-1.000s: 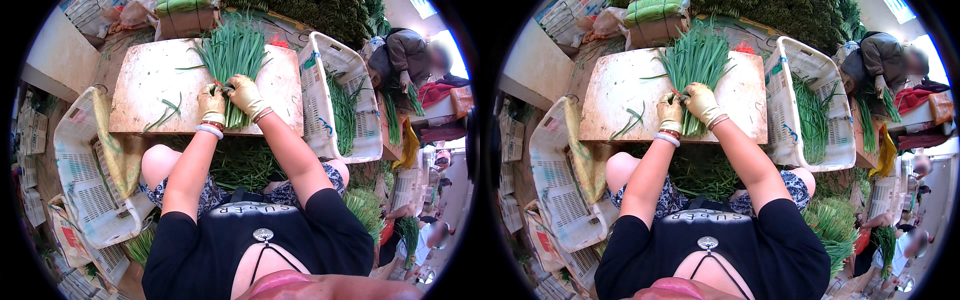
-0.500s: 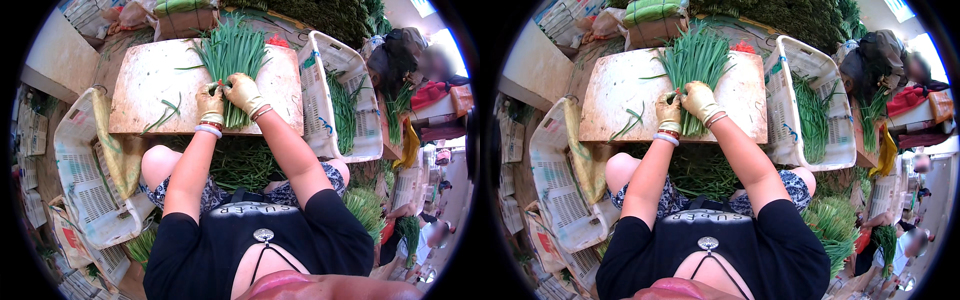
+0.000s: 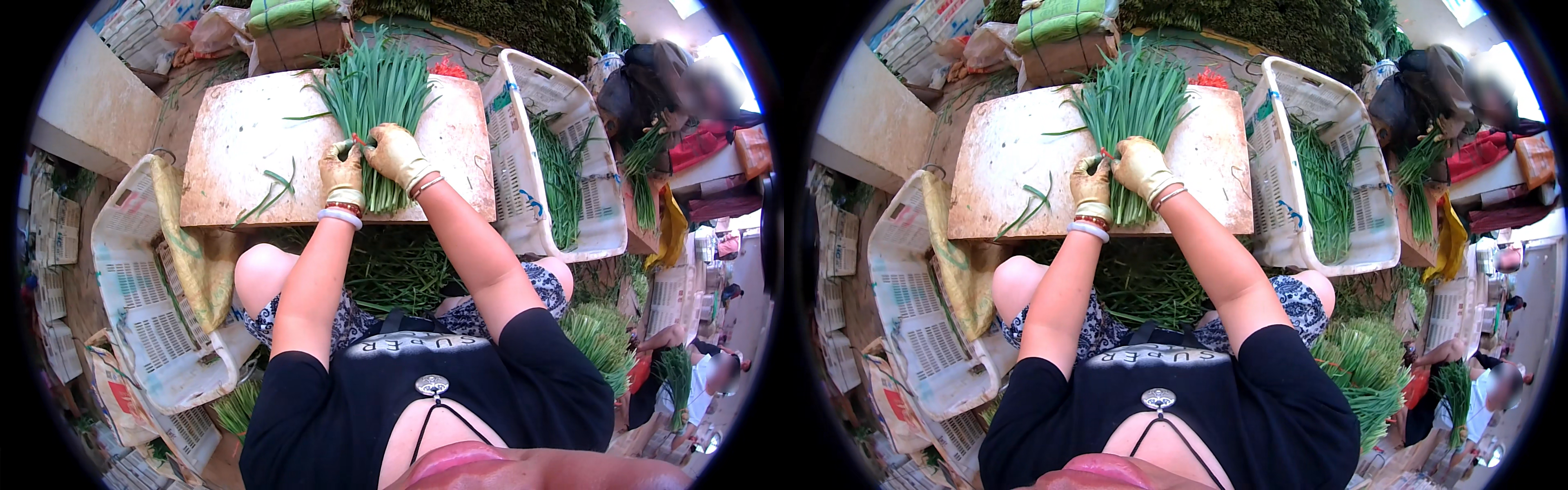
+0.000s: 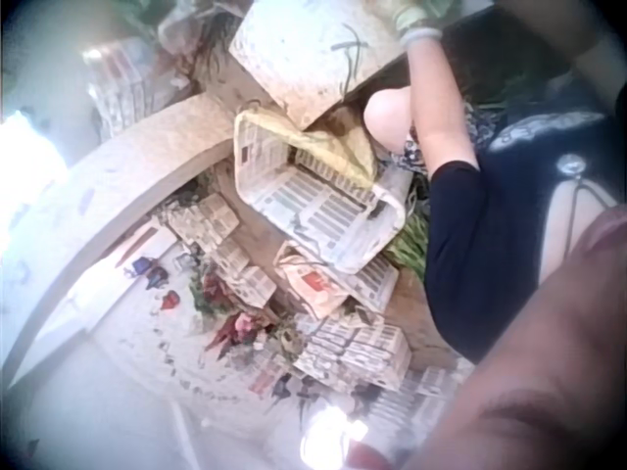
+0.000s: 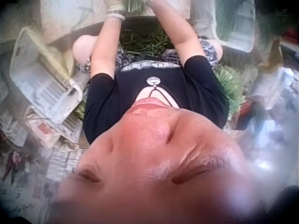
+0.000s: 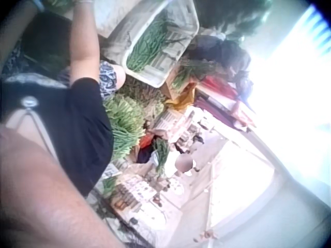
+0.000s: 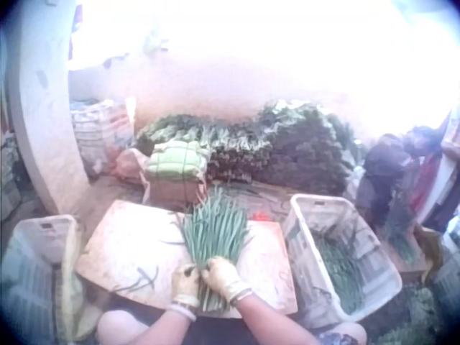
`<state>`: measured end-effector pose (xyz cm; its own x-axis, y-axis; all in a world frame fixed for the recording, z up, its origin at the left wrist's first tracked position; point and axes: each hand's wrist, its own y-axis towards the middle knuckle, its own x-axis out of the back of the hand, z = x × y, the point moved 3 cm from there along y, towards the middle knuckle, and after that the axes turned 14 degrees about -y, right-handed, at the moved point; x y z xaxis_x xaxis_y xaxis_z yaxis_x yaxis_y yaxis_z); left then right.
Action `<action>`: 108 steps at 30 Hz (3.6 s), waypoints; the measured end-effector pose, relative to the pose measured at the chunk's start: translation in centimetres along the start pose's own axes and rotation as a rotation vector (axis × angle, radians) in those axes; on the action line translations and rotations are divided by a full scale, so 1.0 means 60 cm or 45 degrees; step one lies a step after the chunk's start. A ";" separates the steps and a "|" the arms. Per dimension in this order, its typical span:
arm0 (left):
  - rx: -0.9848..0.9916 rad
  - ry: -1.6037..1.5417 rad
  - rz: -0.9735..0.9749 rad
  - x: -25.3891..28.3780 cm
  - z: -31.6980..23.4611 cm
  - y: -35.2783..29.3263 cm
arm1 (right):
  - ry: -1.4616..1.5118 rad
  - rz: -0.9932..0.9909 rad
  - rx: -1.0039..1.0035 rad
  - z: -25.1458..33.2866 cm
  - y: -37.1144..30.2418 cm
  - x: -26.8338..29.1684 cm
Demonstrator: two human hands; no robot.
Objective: The person gathers green onions from a white basket, aligns them on a wooden board, and ties them into bundles using rubber bands. The person then places the finished bundles onto the floor beside them.
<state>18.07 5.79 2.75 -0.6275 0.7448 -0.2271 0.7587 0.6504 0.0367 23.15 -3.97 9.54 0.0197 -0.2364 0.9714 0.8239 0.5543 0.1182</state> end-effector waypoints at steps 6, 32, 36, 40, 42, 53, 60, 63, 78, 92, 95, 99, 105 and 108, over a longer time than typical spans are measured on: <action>-0.232 0.003 0.212 0.011 0.022 0.013 | 0.090 -0.107 -0.066 0.003 -0.003 -0.011; -1.280 0.794 0.346 -0.040 -0.090 -0.005 | 0.481 -0.418 -0.426 -0.015 -0.035 -0.026; -1.159 0.760 0.391 -0.053 -0.087 -0.003 | 0.548 -0.595 -0.308 -0.022 -0.030 -0.051; -0.991 0.568 0.470 -0.058 -0.100 -0.006 | 0.649 -0.707 -0.347 -0.020 -0.055 -0.044; -0.906 0.498 0.594 -0.081 -0.112 -0.016 | 0.882 -0.705 -0.419 -0.045 -0.055 -0.072; -0.428 0.952 1.142 -0.089 -0.060 0.018 | 1.927 -0.516 -0.613 -0.137 -0.067 -0.067; -0.584 0.780 1.072 -0.091 -0.043 0.016 | 1.612 -0.570 -0.386 -0.123 -0.073 -0.043; -0.634 0.982 1.046 -0.089 -0.031 0.016 | 1.160 -0.568 -0.262 -0.104 -0.082 -0.014; -0.619 1.154 0.811 -0.090 -0.060 0.023 | 0.820 -0.517 -0.090 -0.160 0.002 -0.016; -0.416 1.267 0.652 -0.086 -0.059 0.031 | 0.238 -0.393 -0.506 -0.151 0.029 -0.029; -0.472 1.217 0.699 -0.087 -0.058 0.033 | 0.408 -0.398 -0.574 -0.157 0.038 -0.041; -0.557 1.247 0.754 -0.089 -0.047 0.034 | 0.332 -0.306 -0.567 -0.161 0.053 -0.030; -0.531 1.136 0.720 -0.092 -0.042 0.032 | 0.245 0.332 -0.422 -0.204 0.104 -0.037; -0.527 1.185 0.741 -0.095 -0.051 0.027 | 0.450 0.547 -0.294 -0.213 0.120 -0.028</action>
<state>22.38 3.05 7.09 -0.2206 0.6561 0.7217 0.9663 0.0465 0.2530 36.27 -9.80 6.11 0.5329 -0.3022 0.7904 0.8011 0.4810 -0.3562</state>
